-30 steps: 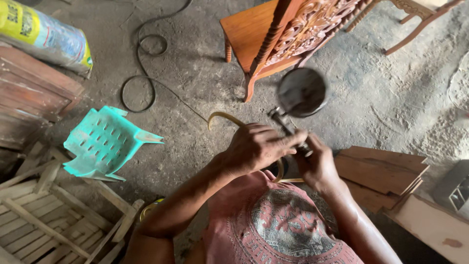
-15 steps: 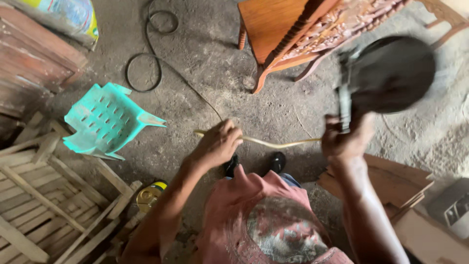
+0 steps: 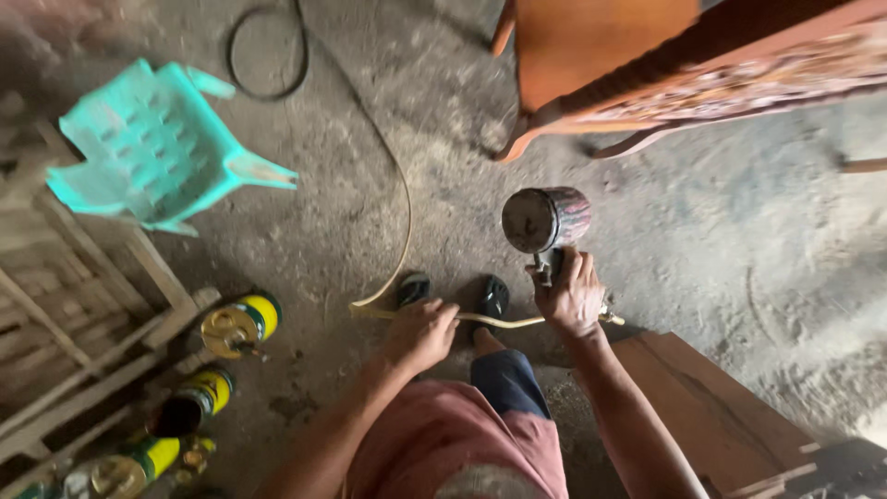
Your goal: The person applies a liquid finish to a wooden chair using a spray gun. They move the sprayer across the seat and carved backrest while holding the air hose by hand, then sit on the floor to spray the legs and lower supports.
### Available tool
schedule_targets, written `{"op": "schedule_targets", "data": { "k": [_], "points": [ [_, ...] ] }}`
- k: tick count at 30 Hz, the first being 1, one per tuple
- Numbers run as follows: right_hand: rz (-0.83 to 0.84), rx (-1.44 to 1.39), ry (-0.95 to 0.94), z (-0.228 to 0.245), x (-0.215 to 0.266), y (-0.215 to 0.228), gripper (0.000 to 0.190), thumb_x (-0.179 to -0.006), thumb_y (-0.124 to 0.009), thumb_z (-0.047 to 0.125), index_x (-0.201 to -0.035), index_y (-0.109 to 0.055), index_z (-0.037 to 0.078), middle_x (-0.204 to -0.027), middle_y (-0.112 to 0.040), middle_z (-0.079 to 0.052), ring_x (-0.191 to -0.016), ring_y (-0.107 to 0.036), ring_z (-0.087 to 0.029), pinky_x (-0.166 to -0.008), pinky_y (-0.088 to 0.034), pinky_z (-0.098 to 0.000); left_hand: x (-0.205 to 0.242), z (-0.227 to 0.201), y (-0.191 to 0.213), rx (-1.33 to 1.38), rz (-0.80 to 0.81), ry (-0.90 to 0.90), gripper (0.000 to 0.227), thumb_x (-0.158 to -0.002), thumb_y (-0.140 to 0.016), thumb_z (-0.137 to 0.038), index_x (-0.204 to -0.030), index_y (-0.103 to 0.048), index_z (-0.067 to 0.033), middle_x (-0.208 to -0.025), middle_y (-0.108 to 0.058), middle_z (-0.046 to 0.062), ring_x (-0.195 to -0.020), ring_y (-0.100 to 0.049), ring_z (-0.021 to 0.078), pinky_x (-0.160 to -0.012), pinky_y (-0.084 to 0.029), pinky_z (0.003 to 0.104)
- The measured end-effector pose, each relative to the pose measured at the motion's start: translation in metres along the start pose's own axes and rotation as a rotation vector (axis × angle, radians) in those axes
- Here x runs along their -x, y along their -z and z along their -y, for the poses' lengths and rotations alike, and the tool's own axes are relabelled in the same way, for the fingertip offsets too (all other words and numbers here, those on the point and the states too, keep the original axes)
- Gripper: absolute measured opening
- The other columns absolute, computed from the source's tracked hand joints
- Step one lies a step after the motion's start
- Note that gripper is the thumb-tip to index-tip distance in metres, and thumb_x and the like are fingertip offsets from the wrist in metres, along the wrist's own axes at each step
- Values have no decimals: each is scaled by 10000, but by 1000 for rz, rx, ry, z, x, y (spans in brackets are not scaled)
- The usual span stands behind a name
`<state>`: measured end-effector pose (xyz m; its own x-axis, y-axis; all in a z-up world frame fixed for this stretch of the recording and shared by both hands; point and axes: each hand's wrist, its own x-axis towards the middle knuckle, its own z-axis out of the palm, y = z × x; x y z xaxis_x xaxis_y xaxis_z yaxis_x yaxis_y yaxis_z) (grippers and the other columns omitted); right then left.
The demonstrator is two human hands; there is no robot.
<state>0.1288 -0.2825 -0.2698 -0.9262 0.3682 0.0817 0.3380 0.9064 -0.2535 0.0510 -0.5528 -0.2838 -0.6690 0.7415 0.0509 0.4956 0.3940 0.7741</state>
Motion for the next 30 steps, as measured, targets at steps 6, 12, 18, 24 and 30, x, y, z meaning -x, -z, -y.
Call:
{"op": "schedule_targets", "data": {
  "k": [6,12,18,24,30],
  "points": [
    [97,-16,57,-83,-1,-95,610,-903,-788,425,-1227,-500,-3,-1031,-581,-223,-867,-629,-434,-660,-523,-506,-24,6,-78,18,225,266,102,-884,-676,-150,-859,-662,-53,-795,-685,159,-753,-689,383,-672,-547,495],
    [201,-53,54,-150,18,-183,594,-889,-789,436,-1224,-526,22,-993,-596,-204,-811,-642,-404,-625,-535,-503,-18,16,-165,51,238,405,125,-893,-667,-158,-826,-674,-53,-781,-687,171,-747,-694,376,-680,-548,501],
    [274,-18,104,-201,33,-268,566,-886,-790,429,-1190,-521,34,-996,-583,-195,-834,-647,-409,-628,-541,-500,-8,31,-226,85,274,479,152,-930,-631,-141,-1014,-707,-40,-785,-690,167,-741,-703,354,-679,-557,485],
    [367,-9,17,-233,41,-345,585,-914,-751,501,-1173,-523,29,-1029,-601,-213,-863,-666,-423,-654,-554,-518,-14,59,-254,-3,350,461,124,-917,-646,-163,-901,-693,-50,-790,-688,168,-761,-705,356,-668,-563,489],
    [339,-37,-44,-238,41,-390,571,-925,-745,504,-1152,-541,21,-1020,-632,-221,-869,-673,-434,-670,-563,-519,-17,83,-255,-12,298,360,105,-910,-648,-145,-849,-670,-62,-770,-677,161,-749,-694,370,-658,-555,496]
  ]
}}
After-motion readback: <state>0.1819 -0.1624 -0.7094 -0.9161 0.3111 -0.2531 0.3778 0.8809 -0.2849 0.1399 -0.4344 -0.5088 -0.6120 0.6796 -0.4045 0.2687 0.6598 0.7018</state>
